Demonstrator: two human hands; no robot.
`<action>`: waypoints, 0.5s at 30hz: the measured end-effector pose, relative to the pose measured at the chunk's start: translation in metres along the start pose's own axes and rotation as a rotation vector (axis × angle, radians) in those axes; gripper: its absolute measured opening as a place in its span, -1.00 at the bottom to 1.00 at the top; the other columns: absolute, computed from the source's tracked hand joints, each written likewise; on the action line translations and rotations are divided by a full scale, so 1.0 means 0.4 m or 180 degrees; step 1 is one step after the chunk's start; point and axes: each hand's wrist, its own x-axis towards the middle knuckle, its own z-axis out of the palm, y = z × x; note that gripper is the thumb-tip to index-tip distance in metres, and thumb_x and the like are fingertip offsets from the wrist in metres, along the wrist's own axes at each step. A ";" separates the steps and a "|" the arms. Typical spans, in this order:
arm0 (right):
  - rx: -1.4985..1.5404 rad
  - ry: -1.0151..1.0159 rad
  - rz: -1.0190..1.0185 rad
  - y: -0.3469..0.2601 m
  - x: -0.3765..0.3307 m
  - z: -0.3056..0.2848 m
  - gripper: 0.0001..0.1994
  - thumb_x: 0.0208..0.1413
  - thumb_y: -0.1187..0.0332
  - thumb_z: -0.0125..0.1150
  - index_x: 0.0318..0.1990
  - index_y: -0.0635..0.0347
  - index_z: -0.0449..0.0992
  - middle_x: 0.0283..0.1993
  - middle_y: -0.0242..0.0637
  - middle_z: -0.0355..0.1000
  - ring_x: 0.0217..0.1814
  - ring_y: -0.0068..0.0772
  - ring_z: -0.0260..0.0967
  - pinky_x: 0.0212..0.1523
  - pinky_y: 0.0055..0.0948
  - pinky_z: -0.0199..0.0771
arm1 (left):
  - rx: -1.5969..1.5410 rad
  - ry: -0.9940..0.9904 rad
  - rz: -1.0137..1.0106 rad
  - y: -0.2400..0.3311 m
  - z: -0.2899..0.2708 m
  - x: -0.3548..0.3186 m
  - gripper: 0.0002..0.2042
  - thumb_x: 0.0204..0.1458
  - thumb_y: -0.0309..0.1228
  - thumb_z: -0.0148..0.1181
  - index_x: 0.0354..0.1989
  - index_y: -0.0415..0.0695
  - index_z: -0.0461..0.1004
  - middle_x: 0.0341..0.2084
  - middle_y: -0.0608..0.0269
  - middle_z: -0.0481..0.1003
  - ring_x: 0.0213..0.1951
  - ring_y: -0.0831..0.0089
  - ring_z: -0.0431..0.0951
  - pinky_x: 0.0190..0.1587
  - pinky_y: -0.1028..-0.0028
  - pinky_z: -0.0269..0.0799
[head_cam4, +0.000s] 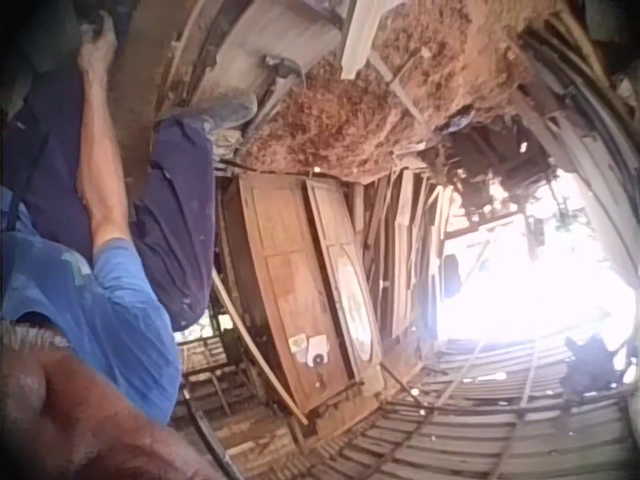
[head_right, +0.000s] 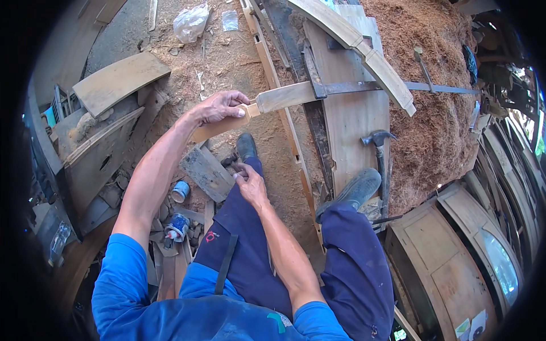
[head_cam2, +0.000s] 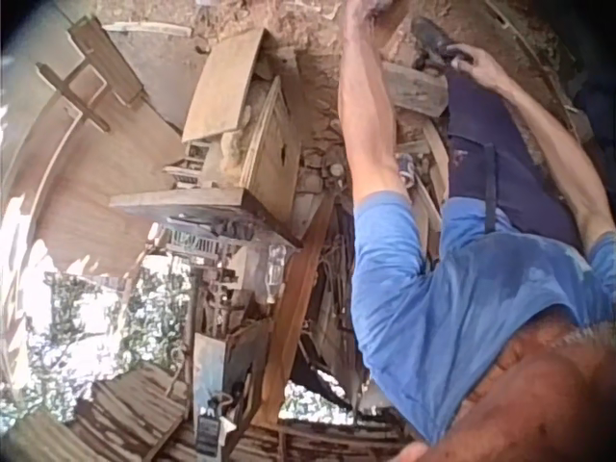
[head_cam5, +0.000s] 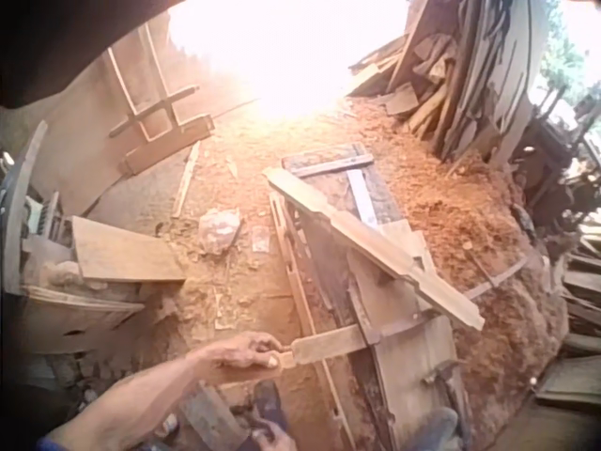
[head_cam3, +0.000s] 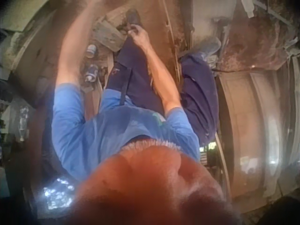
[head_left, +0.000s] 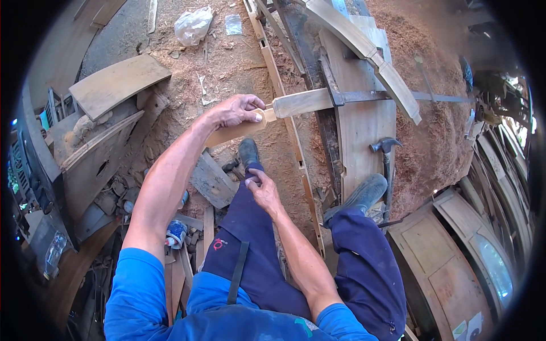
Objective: The person fits wooden components together by hand to form a frame, using a hammer to tap them into place and a chisel to trim a joint. They also mark a piece of wood with a pencil.
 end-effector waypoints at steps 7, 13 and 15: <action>0.0634 0.0497 -0.0295 -0.041 -0.015 -0.073 -0.56 0.16 0.44 0.29 0.21 0.25 0.47 -0.10 -0.25 0.55 -0.13 -0.50 0.49 -0.09 -0.51 0.53 | 0.0321 -0.0041 -0.0082 0.027 -0.008 -0.011 -0.59 0.11 -0.35 0.33 0.13 -0.16 0.46 -0.10 0.17 0.61 -0.08 0.44 0.55 0.05 0.37 0.43; 0.1320 0.1216 -0.3723 -0.467 -0.243 -0.357 -0.54 0.18 0.29 0.23 0.21 0.20 0.38 -0.08 -0.15 0.45 -0.25 -0.37 0.41 -0.26 -0.46 0.48 | 0.0650 0.0091 -0.0111 0.052 -0.021 -0.046 -0.56 0.09 -0.24 0.34 0.13 -0.10 0.47 -0.04 0.05 0.60 0.02 0.29 0.57 0.11 0.24 0.42; 0.0282 0.1022 -0.4809 -0.617 -0.409 -0.482 -0.44 0.21 0.04 0.23 0.30 -0.03 0.26 -0.03 -0.16 0.41 -0.28 -0.35 0.43 -0.37 -0.34 0.51 | 0.0815 0.0001 0.0139 0.057 -0.011 0.000 -0.54 0.08 -0.22 0.36 0.13 -0.10 0.47 -0.04 0.06 0.61 0.00 0.30 0.57 0.10 0.25 0.43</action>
